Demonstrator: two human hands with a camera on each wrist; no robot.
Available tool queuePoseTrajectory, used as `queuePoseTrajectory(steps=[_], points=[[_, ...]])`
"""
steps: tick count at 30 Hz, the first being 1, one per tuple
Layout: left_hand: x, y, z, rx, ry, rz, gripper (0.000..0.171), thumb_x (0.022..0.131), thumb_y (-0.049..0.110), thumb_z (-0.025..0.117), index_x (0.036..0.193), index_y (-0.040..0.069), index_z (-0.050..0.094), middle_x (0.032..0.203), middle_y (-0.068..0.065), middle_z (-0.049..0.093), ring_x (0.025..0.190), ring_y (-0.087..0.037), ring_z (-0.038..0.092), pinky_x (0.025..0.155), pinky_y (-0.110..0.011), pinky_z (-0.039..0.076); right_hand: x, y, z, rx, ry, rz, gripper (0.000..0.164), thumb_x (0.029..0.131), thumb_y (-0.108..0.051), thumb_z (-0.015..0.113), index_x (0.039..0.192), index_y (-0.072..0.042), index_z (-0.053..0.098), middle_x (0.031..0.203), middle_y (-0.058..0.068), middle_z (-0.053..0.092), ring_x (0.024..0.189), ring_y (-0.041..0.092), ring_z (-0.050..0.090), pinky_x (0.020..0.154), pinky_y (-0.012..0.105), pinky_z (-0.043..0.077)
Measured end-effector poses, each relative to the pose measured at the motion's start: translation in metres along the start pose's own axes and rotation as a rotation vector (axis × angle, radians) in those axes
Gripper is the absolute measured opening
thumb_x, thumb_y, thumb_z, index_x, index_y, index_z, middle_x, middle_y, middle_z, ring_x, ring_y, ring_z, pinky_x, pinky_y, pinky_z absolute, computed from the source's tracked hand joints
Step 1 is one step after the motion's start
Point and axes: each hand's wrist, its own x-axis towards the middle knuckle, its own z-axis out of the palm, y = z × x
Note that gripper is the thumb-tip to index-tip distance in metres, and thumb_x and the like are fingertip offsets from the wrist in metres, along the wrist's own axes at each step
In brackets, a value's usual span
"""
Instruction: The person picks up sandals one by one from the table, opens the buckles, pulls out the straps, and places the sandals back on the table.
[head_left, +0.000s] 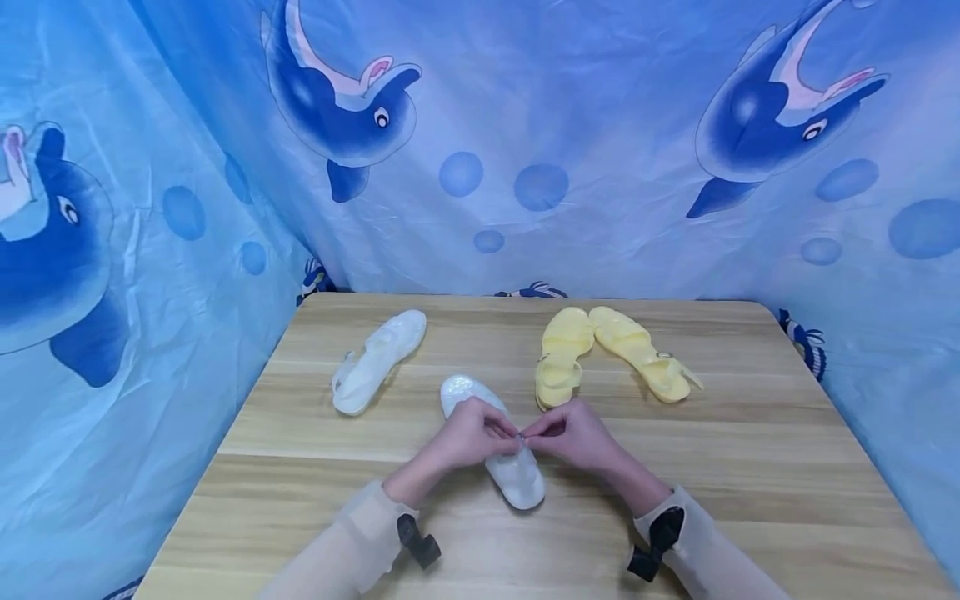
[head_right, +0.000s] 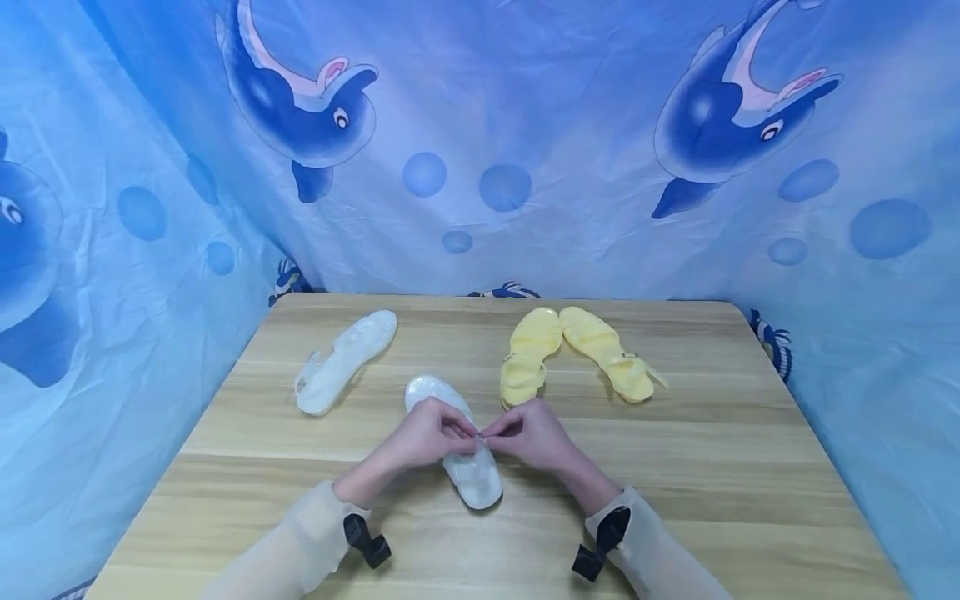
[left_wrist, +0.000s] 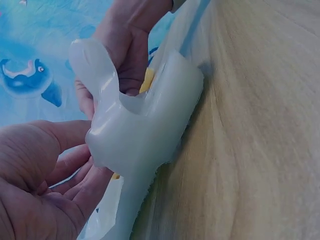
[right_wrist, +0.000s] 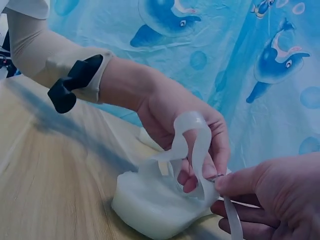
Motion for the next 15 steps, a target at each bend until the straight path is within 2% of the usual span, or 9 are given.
queuePoseTrajectory(steps=[8, 15], points=[[-0.0008, -0.0044, 0.0018, 0.024, 0.023, 0.026, 0.013, 0.085, 0.012, 0.089, 0.095, 0.006, 0.084, 0.091, -0.009, 0.083, 0.079, -0.011, 0.077, 0.071, -0.018, 0.062, -0.0023, -0.0073, -0.0013, -0.035, -0.013, 0.020, 0.005, 0.089, -0.018, 0.087, 0.094, -0.015, 0.085, 0.095, 0.002, 0.084, 0.085, 0.006, 0.074, 0.073, 0.020, 0.060], [-0.0033, -0.0052, 0.0000, 0.016, 0.035, 0.054, 0.011, 0.088, 0.015, 0.088, 0.095, 0.007, 0.085, 0.091, -0.008, 0.083, 0.077, -0.008, 0.077, 0.070, -0.018, 0.062, -0.0070, -0.0048, -0.0010, -0.062, 0.042, 0.015, 0.005, 0.090, -0.022, 0.087, 0.093, -0.018, 0.085, 0.094, -0.003, 0.083, 0.086, 0.002, 0.074, 0.076, 0.020, 0.061]])
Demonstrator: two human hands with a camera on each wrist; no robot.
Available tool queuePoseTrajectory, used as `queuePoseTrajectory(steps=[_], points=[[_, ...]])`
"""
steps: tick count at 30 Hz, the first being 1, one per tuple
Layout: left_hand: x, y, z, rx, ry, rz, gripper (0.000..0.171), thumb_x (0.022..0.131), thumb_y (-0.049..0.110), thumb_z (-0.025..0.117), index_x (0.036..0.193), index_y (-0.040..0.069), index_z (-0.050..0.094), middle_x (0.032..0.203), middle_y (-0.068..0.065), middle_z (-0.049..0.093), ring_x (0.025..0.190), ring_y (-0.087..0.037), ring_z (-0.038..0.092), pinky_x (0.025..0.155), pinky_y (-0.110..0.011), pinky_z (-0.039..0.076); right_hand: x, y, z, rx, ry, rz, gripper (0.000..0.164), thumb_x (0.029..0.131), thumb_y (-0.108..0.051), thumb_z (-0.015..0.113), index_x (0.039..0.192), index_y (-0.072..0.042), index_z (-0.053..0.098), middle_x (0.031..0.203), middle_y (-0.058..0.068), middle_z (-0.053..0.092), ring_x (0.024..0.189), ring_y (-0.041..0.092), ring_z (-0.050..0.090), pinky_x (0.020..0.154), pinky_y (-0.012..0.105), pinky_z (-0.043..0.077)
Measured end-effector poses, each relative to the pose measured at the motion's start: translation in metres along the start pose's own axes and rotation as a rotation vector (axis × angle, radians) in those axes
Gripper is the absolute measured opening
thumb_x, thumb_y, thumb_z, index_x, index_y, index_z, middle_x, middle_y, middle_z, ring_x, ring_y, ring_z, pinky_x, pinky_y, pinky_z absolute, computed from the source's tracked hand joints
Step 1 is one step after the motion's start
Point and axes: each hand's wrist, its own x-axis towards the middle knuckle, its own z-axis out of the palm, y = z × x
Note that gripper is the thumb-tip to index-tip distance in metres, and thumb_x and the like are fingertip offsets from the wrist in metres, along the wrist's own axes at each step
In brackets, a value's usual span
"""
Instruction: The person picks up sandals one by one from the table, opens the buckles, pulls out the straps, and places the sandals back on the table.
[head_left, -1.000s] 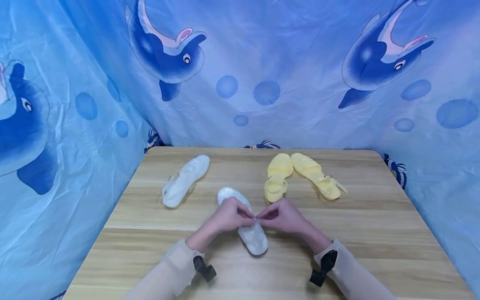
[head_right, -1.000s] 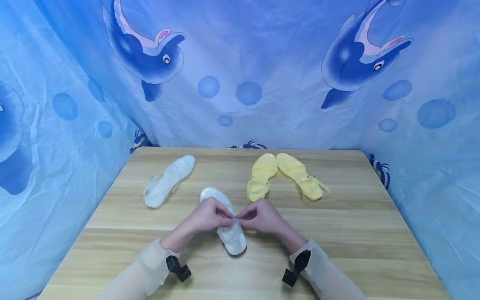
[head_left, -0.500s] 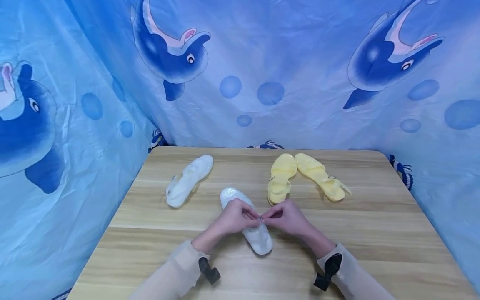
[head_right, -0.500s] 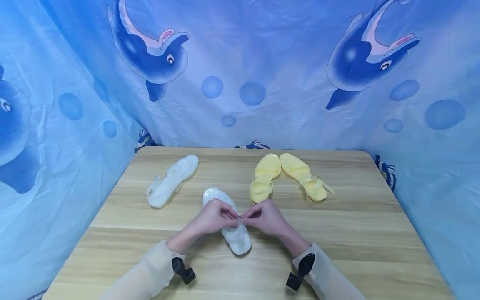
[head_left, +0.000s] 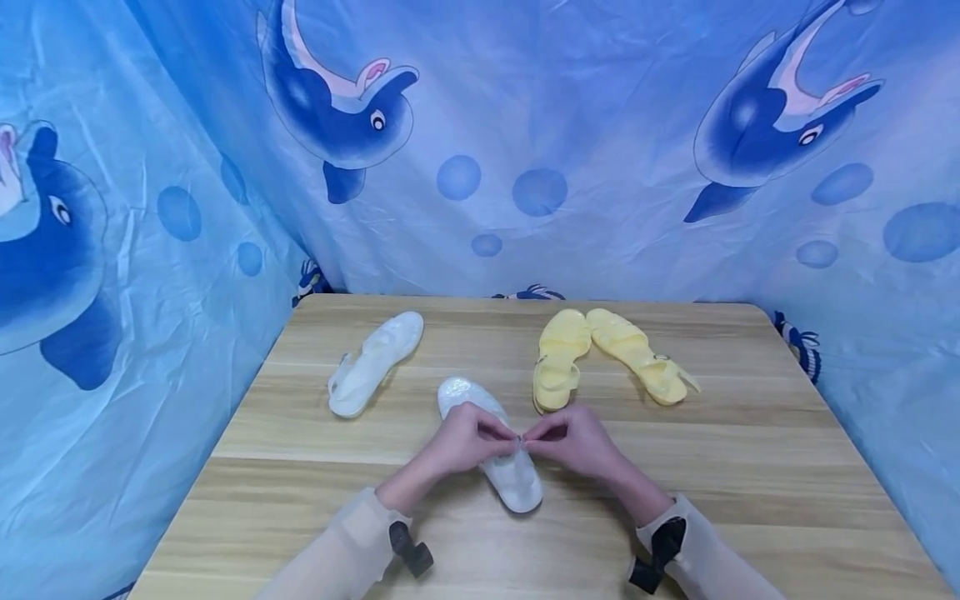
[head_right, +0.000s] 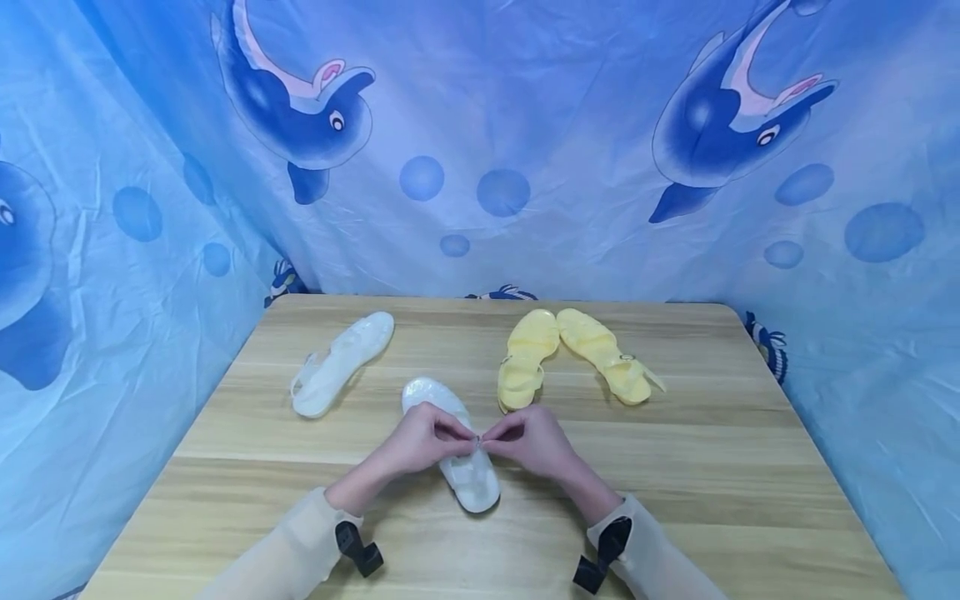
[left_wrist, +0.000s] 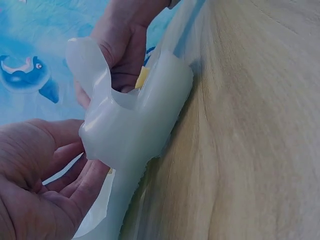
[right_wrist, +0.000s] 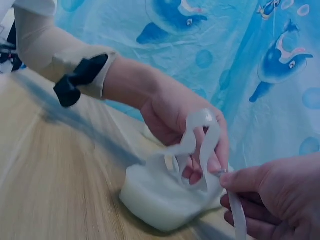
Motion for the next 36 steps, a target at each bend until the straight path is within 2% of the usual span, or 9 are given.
queuePoseTrajectory(steps=[8, 15, 21, 30, 36], points=[[0.0018, 0.0000, 0.0023, 0.027, -0.048, 0.011, 0.011, 0.088, 0.010, 0.085, 0.098, 0.005, 0.083, 0.092, -0.009, 0.083, 0.081, -0.014, 0.077, 0.075, -0.019, 0.063, -0.0008, 0.0005, 0.0012, -0.026, -0.038, -0.069, 0.004, 0.091, -0.017, 0.085, 0.095, -0.016, 0.084, 0.094, -0.003, 0.083, 0.086, 0.003, 0.075, 0.076, 0.021, 0.062], [0.0003, -0.0027, 0.0049, 0.000, -0.043, 0.004, 0.013, 0.088, 0.010, 0.086, 0.099, 0.005, 0.083, 0.094, -0.010, 0.083, 0.083, -0.016, 0.078, 0.075, -0.019, 0.063, -0.0020, -0.0024, 0.0018, -0.051, -0.030, -0.054, 0.004, 0.090, -0.019, 0.086, 0.094, -0.017, 0.085, 0.092, -0.003, 0.083, 0.083, 0.001, 0.073, 0.073, 0.020, 0.061], [0.0013, -0.0016, 0.0058, 0.037, -0.028, 0.022, 0.009, 0.089, 0.013, 0.087, 0.096, 0.008, 0.085, 0.092, -0.007, 0.083, 0.079, -0.011, 0.077, 0.071, -0.018, 0.062, -0.0039, 0.0036, -0.0008, -0.024, -0.041, -0.034, 0.005, 0.091, -0.019, 0.085, 0.095, -0.017, 0.085, 0.094, -0.002, 0.083, 0.088, 0.003, 0.075, 0.078, 0.020, 0.062], [0.0037, 0.0024, 0.0064, -0.010, -0.045, 0.001, 0.013, 0.087, 0.006, 0.085, 0.099, 0.003, 0.083, 0.094, -0.011, 0.082, 0.081, -0.014, 0.078, 0.072, -0.018, 0.063, -0.0008, 0.0023, -0.0010, -0.065, -0.023, -0.132, 0.005, 0.090, -0.019, 0.086, 0.095, -0.017, 0.084, 0.092, -0.003, 0.083, 0.085, 0.003, 0.074, 0.077, 0.022, 0.063], [0.0027, -0.0002, 0.0053, -0.018, -0.013, -0.008, 0.013, 0.088, 0.011, 0.086, 0.099, 0.004, 0.084, 0.092, -0.011, 0.083, 0.077, -0.013, 0.078, 0.070, -0.018, 0.063, 0.0034, 0.0027, -0.0036, 0.002, -0.051, -0.026, 0.010, 0.090, -0.022, 0.087, 0.098, -0.018, 0.083, 0.094, -0.003, 0.083, 0.086, 0.006, 0.076, 0.076, 0.022, 0.063]])
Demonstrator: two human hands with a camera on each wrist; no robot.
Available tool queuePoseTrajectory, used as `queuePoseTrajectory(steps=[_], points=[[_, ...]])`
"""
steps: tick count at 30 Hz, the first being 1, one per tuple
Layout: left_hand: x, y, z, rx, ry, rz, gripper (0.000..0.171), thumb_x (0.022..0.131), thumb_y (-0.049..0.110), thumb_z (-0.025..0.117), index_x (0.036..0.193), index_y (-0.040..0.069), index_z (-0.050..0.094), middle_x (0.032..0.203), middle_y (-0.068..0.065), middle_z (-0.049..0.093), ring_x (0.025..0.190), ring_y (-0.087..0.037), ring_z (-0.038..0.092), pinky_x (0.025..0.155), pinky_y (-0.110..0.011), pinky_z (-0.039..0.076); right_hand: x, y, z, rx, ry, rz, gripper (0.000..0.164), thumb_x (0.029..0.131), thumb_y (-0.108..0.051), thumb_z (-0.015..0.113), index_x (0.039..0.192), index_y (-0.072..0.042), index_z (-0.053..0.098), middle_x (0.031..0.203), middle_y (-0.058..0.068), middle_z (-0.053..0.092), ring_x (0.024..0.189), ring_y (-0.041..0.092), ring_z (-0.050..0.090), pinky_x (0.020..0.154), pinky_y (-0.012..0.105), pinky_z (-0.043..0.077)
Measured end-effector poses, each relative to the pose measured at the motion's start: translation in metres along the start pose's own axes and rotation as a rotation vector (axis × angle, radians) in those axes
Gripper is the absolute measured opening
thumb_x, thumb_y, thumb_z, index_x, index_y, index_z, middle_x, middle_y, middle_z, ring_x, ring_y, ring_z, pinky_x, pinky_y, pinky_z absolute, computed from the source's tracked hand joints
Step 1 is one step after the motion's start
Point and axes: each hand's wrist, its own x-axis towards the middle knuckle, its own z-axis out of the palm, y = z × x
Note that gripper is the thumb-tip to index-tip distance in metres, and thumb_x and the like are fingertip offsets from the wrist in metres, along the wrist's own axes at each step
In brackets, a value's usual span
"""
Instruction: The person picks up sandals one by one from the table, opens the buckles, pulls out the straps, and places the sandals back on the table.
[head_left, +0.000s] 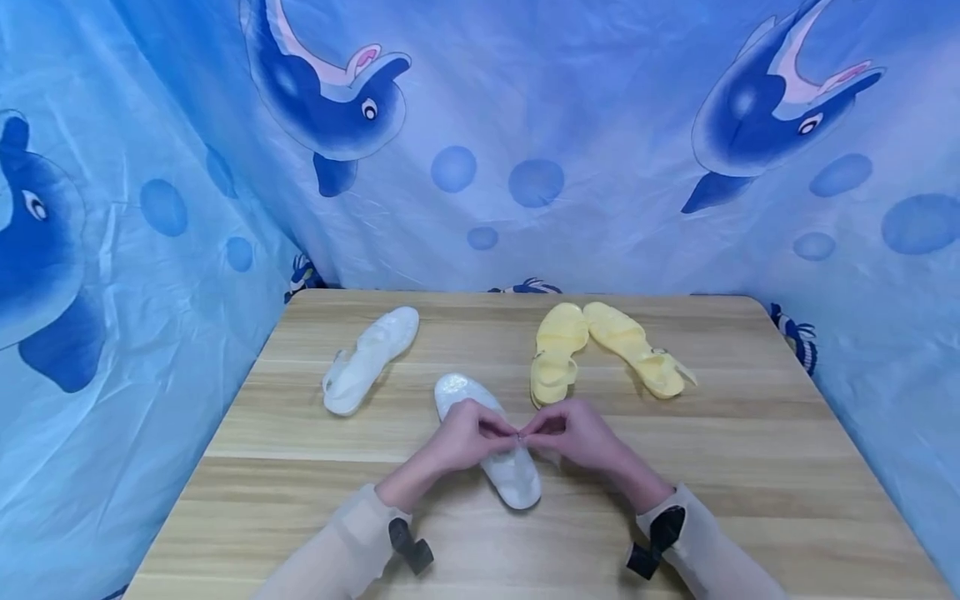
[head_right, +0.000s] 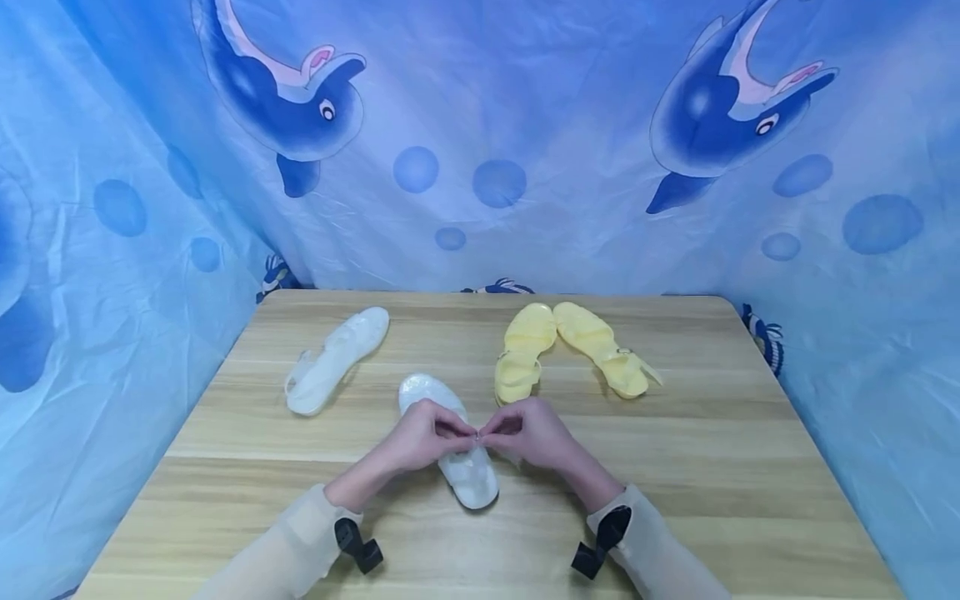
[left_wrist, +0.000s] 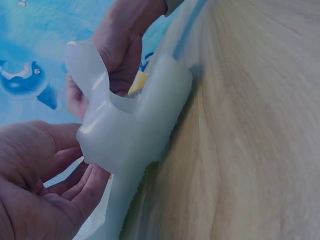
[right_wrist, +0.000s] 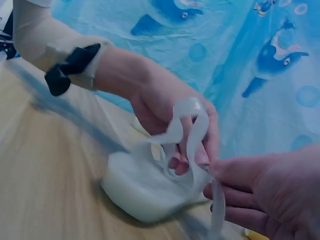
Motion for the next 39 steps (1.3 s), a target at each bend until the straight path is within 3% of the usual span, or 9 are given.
queuePoseTrajectory(steps=[4, 10, 15, 23, 32, 39], points=[[-0.001, 0.000, -0.001, -0.025, 0.022, -0.017, 0.012, 0.087, 0.014, 0.088, 0.095, 0.005, 0.085, 0.085, -0.010, 0.083, 0.071, -0.013, 0.078, 0.065, -0.020, 0.063, 0.004, 0.002, 0.001, 0.008, -0.017, -0.032, 0.016, 0.090, -0.027, 0.087, 0.103, -0.019, 0.084, 0.099, -0.002, 0.083, 0.089, 0.007, 0.077, 0.081, 0.023, 0.065], [0.001, 0.002, -0.003, -0.057, -0.016, -0.051, 0.012, 0.089, 0.011, 0.086, 0.096, 0.003, 0.083, 0.084, -0.011, 0.082, 0.071, -0.014, 0.078, 0.064, -0.022, 0.063, 0.009, 0.007, 0.003, -0.110, -0.020, -0.227, 0.009, 0.094, -0.027, 0.084, 0.101, -0.022, 0.081, 0.098, -0.008, 0.081, 0.091, 0.003, 0.075, 0.085, 0.024, 0.065], [0.002, 0.003, -0.005, -0.031, -0.034, -0.031, 0.010, 0.093, 0.007, 0.081, 0.100, 0.001, 0.082, 0.091, -0.014, 0.083, 0.077, -0.013, 0.078, 0.069, -0.020, 0.064, 0.013, 0.009, -0.001, -0.192, -0.054, -0.370, 0.006, 0.098, -0.026, 0.079, 0.101, -0.021, 0.075, 0.099, -0.010, 0.079, 0.093, 0.001, 0.074, 0.085, 0.023, 0.064], [-0.003, -0.008, 0.001, -0.124, 0.018, -0.077, 0.021, 0.093, 0.013, 0.081, 0.109, -0.001, 0.081, 0.098, -0.016, 0.082, 0.085, -0.019, 0.080, 0.074, -0.021, 0.065, 0.009, 0.015, 0.001, -0.120, -0.031, -0.385, 0.006, 0.097, -0.019, 0.080, 0.101, -0.021, 0.077, 0.100, -0.009, 0.079, 0.094, 0.002, 0.074, 0.085, 0.026, 0.066], [-0.005, -0.008, 0.002, -0.099, 0.037, -0.037, 0.015, 0.093, 0.014, 0.082, 0.104, 0.004, 0.084, 0.099, -0.014, 0.083, 0.086, -0.020, 0.081, 0.073, -0.019, 0.064, 0.008, 0.020, 0.001, -0.102, -0.032, -0.422, 0.007, 0.097, -0.014, 0.079, 0.102, -0.018, 0.076, 0.100, -0.005, 0.079, 0.095, 0.005, 0.075, 0.086, 0.026, 0.066], [-0.009, -0.008, 0.003, -0.208, 0.074, -0.101, 0.025, 0.094, 0.016, 0.082, 0.111, -0.002, 0.080, 0.099, -0.018, 0.082, 0.088, -0.021, 0.081, 0.078, -0.023, 0.065, 0.009, 0.022, 0.000, -0.088, -0.034, -0.472, 0.010, 0.096, -0.008, 0.079, 0.099, -0.014, 0.071, 0.099, -0.001, 0.076, 0.094, 0.008, 0.075, 0.083, 0.025, 0.066]])
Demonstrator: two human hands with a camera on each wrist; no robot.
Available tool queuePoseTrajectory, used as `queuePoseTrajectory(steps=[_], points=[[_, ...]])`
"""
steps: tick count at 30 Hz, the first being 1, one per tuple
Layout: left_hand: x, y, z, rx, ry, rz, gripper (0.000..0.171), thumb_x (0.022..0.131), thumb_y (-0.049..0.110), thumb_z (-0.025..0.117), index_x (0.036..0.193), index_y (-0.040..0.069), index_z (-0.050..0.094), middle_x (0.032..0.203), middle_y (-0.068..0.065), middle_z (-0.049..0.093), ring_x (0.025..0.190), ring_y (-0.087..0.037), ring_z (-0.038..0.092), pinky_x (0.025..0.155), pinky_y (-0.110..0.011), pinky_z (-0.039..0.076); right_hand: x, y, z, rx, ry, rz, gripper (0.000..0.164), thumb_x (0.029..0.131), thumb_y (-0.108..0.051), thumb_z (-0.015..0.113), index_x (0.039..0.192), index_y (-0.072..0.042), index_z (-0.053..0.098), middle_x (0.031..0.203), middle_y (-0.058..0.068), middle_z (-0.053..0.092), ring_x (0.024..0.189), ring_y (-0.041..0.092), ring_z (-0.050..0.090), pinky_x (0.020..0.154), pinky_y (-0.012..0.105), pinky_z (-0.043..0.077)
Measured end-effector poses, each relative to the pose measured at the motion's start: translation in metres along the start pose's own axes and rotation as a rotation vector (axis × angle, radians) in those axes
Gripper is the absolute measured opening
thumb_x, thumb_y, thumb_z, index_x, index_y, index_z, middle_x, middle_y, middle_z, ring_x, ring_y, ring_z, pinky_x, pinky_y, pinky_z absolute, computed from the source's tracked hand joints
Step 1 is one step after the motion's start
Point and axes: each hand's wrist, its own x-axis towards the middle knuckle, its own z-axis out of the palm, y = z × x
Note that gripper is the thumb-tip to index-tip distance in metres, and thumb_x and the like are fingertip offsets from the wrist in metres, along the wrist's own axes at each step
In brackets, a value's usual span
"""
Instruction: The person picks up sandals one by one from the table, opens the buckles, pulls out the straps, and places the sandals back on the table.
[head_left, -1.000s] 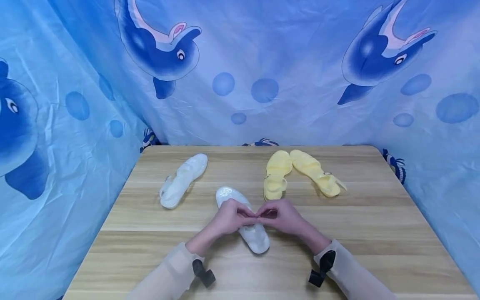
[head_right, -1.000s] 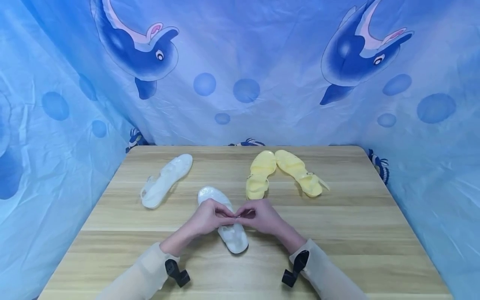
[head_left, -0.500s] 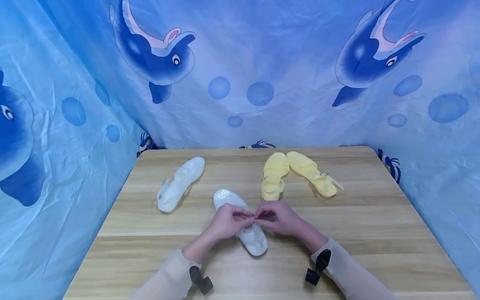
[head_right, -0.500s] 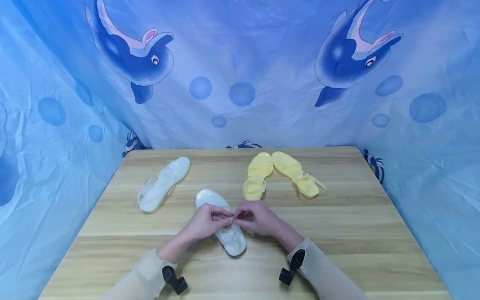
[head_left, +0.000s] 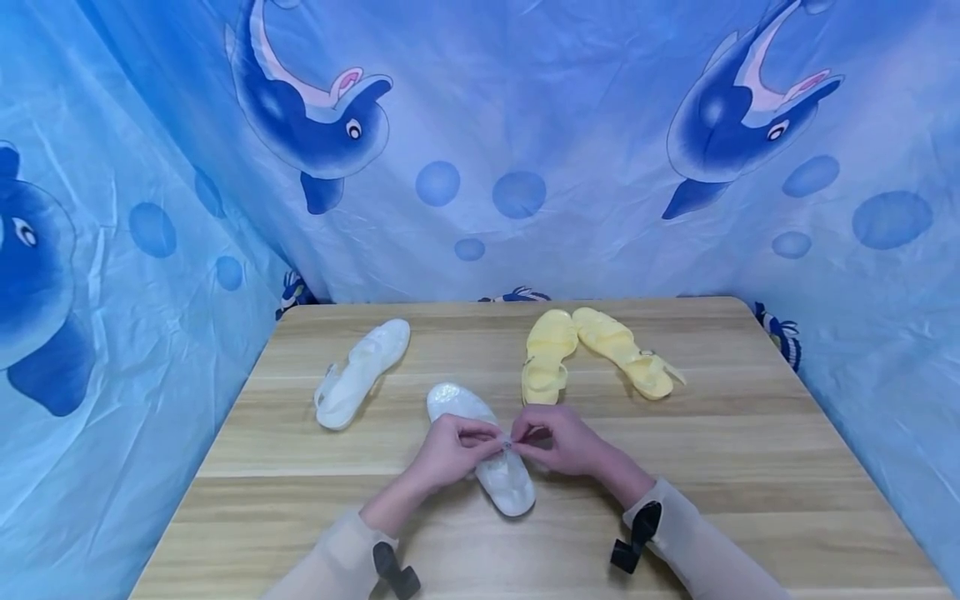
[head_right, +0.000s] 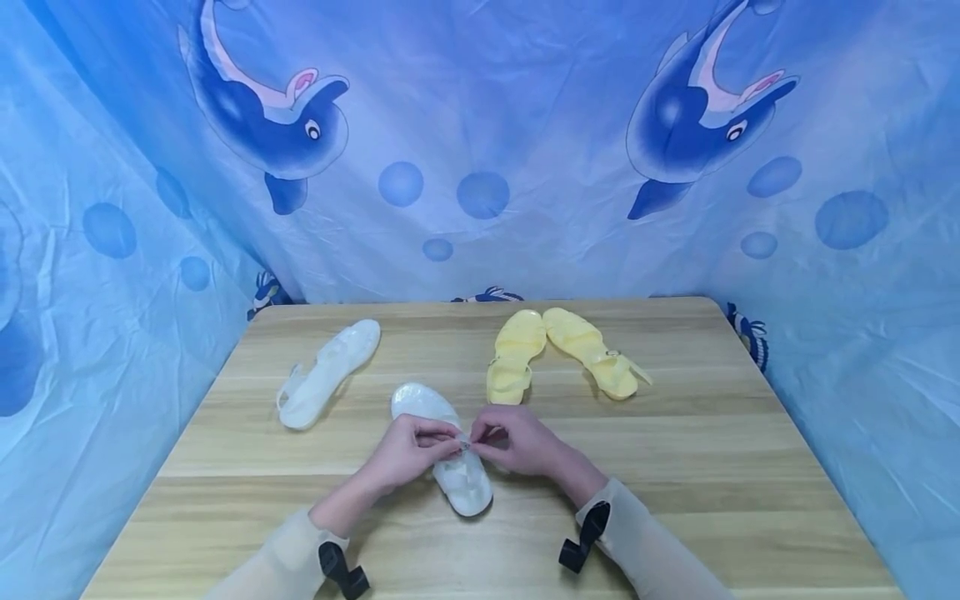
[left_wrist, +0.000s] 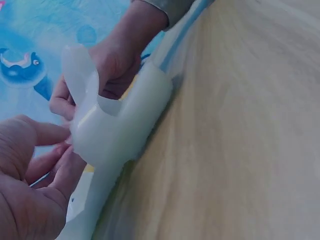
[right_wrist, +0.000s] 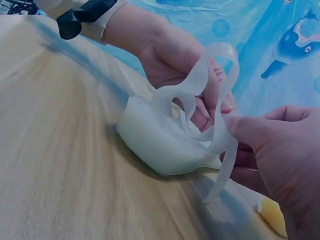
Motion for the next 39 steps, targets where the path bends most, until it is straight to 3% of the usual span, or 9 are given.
queuePoseTrajectory(steps=[9, 12, 17, 20, 28, 30, 36, 39], points=[[0.007, 0.005, 0.001, 0.130, -0.029, 0.119, 0.018, 0.094, 0.016, 0.082, 0.107, 0.003, 0.083, 0.098, -0.015, 0.083, 0.085, -0.021, 0.082, 0.073, -0.020, 0.065, -0.002, -0.001, 0.000, 0.002, 0.001, 0.032, 0.012, 0.097, -0.011, 0.078, 0.101, -0.020, 0.073, 0.100, -0.004, 0.078, 0.097, 0.006, 0.075, 0.084, 0.024, 0.066], [0.006, 0.003, 0.001, 0.091, -0.034, 0.091, 0.019, 0.095, 0.015, 0.081, 0.107, 0.000, 0.082, 0.099, -0.018, 0.082, 0.087, -0.025, 0.082, 0.074, -0.022, 0.065, -0.003, -0.001, 0.001, 0.010, 0.003, 0.030, 0.010, 0.097, -0.010, 0.078, 0.101, -0.017, 0.073, 0.099, -0.002, 0.077, 0.095, 0.009, 0.075, 0.084, 0.025, 0.066], [0.004, 0.000, 0.003, -0.056, -0.030, 0.006, 0.022, 0.097, 0.009, 0.076, 0.112, -0.008, 0.077, 0.103, -0.024, 0.080, 0.090, -0.030, 0.082, 0.078, -0.027, 0.067, -0.005, 0.000, 0.002, 0.034, 0.028, 0.024, 0.012, 0.095, -0.005, 0.079, 0.099, -0.015, 0.073, 0.097, 0.001, 0.076, 0.095, 0.009, 0.075, 0.083, 0.026, 0.066], [0.004, 0.001, 0.004, -0.074, -0.031, 0.002, 0.022, 0.098, 0.006, 0.074, 0.114, -0.010, 0.075, 0.102, -0.026, 0.080, 0.089, -0.030, 0.082, 0.078, -0.027, 0.067, -0.005, 0.000, 0.002, 0.028, 0.037, 0.021, 0.013, 0.094, -0.005, 0.080, 0.099, -0.015, 0.073, 0.097, 0.001, 0.077, 0.095, 0.007, 0.074, 0.082, 0.025, 0.066], [0.011, 0.008, 0.003, 0.184, -0.031, 0.175, 0.015, 0.092, 0.013, 0.083, 0.103, 0.003, 0.084, 0.091, -0.013, 0.083, 0.077, -0.017, 0.080, 0.068, -0.020, 0.064, -0.002, -0.005, -0.001, -0.040, 0.009, 0.006, 0.004, 0.099, -0.017, 0.078, 0.100, -0.015, 0.074, 0.098, -0.005, 0.077, 0.094, 0.006, 0.075, 0.083, 0.023, 0.065], [0.011, 0.006, 0.002, 0.173, -0.030, 0.168, 0.015, 0.092, 0.014, 0.083, 0.102, 0.003, 0.084, 0.092, -0.014, 0.083, 0.078, -0.019, 0.081, 0.069, -0.020, 0.064, -0.002, -0.004, -0.001, -0.038, 0.000, 0.015, 0.005, 0.099, -0.018, 0.077, 0.099, -0.014, 0.074, 0.098, -0.005, 0.077, 0.095, 0.005, 0.074, 0.083, 0.022, 0.065], [0.006, 0.000, 0.001, 0.009, -0.016, 0.071, 0.017, 0.095, 0.010, 0.079, 0.107, -0.004, 0.080, 0.099, -0.022, 0.081, 0.085, -0.025, 0.082, 0.075, -0.025, 0.066, -0.002, 0.000, 0.000, -0.018, -0.002, 0.017, 0.007, 0.097, -0.011, 0.078, 0.099, -0.015, 0.072, 0.097, -0.004, 0.076, 0.094, 0.006, 0.074, 0.083, 0.023, 0.065], [0.005, 0.001, 0.002, -0.014, -0.024, 0.065, 0.021, 0.097, 0.009, 0.076, 0.112, -0.006, 0.078, 0.102, -0.024, 0.080, 0.087, -0.029, 0.082, 0.076, -0.027, 0.067, -0.002, 0.000, 0.000, -0.017, 0.005, 0.028, 0.009, 0.096, -0.009, 0.079, 0.100, -0.016, 0.073, 0.097, -0.002, 0.077, 0.093, 0.007, 0.075, 0.083, 0.024, 0.066]])
